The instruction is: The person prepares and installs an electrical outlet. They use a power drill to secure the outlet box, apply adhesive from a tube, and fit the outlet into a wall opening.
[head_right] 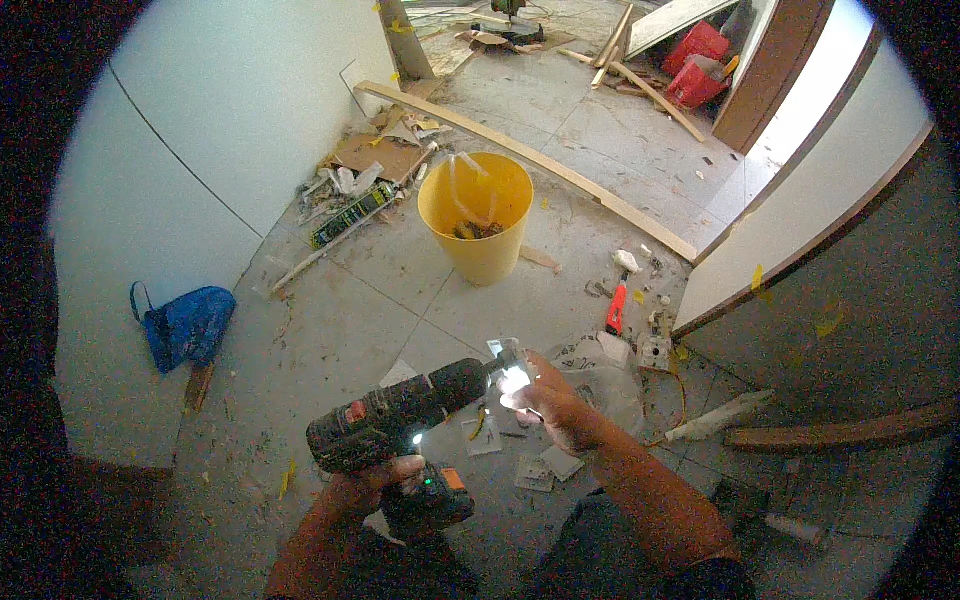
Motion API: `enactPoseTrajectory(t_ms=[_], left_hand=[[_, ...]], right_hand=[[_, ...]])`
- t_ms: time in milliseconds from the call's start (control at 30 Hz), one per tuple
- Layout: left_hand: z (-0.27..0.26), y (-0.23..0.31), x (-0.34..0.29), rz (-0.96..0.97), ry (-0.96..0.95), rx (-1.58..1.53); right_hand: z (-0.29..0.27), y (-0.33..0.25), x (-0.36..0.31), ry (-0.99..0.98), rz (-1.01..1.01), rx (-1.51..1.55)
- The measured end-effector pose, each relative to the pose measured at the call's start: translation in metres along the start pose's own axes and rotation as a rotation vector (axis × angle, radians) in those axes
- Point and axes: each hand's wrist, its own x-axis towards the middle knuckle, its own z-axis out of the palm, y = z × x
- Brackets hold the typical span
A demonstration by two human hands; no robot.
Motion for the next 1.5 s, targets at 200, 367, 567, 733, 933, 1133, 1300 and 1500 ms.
enactPoseTrajectory(t_ms=[200,367,567,733,933,1133,1300,1500], left_hand=[[-0.002,-0.002,0.004,-0.032,-0.063,-0.034],[-0.002,-0.003,0.004,-0.028,-0.045,-0.008],[0.000,0.001,0.002,-0.016,-0.032,0.022],[-0.002,-0.004,-0.002,-0.017,0.036,0.150],[-0.013,0.008,-0.003,-0.074,0.013,0.157],[-0.004,-0.004,-0.002,-0.028,-0.046,-0.037],[0.001,0.000,-0.002,0.099,-0.029,-0.015],[-0.004,-0.011,0.001,-0.004,-0.062,-0.040]], right_hand=[[-0.003,0.003,0.002,-0.002,0.014,0.004],[-0.009,0.005,0.006,-0.077,-0.006,0.026],[-0.006,0.003,0.006,-0.055,0.014,-0.078],[-0.008,0.013,0.007,-0.078,0.118,-0.027],[-0.008,0.010,0.007,-0.138,-0.060,-0.070],[-0.017,0.020,0.017,-0.193,-0.079,0.117],[-0.011,0.015,0.015,-0.220,-0.131,0.157],[-0.006,0.016,0.017,-0.127,-0.241,0.124]])
